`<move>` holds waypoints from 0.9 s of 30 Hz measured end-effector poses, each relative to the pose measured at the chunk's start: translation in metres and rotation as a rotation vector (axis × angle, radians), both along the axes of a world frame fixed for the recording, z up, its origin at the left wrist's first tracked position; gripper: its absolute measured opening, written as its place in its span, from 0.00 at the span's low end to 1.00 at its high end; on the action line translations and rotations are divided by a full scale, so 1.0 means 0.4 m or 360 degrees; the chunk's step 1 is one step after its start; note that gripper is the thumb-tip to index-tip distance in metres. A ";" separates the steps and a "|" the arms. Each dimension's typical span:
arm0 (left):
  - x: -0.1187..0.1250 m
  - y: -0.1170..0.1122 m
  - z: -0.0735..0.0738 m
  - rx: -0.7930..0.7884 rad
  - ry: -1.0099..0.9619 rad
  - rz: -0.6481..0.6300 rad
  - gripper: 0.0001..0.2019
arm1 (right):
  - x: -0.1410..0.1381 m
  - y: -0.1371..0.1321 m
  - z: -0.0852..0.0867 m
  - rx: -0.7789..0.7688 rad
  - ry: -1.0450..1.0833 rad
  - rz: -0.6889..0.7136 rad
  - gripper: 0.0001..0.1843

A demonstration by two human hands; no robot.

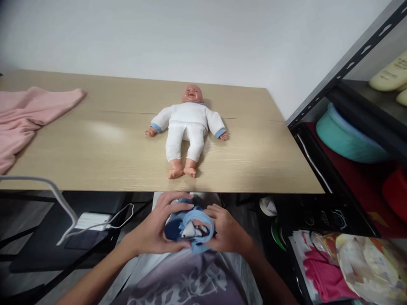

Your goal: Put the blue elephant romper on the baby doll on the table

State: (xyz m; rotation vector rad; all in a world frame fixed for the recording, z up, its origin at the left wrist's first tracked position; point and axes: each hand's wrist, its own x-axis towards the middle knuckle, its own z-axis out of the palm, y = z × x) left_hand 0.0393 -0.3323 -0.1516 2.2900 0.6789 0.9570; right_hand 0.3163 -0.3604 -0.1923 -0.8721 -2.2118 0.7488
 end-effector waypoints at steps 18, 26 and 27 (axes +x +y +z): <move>-0.067 0.148 0.175 -0.0502 -0.0573 0.0314 0.07 | 0.030 0.214 0.345 0.0074 -0.0506 0.0028 0.25; -0.067 0.200 0.203 -0.0344 -0.0685 -0.0101 0.03 | -0.022 0.293 0.363 0.0043 -0.0413 0.0367 0.32; -0.061 0.205 0.211 -0.0332 -0.0678 -0.0150 0.03 | -0.034 0.305 0.357 0.0055 -0.0380 0.0421 0.29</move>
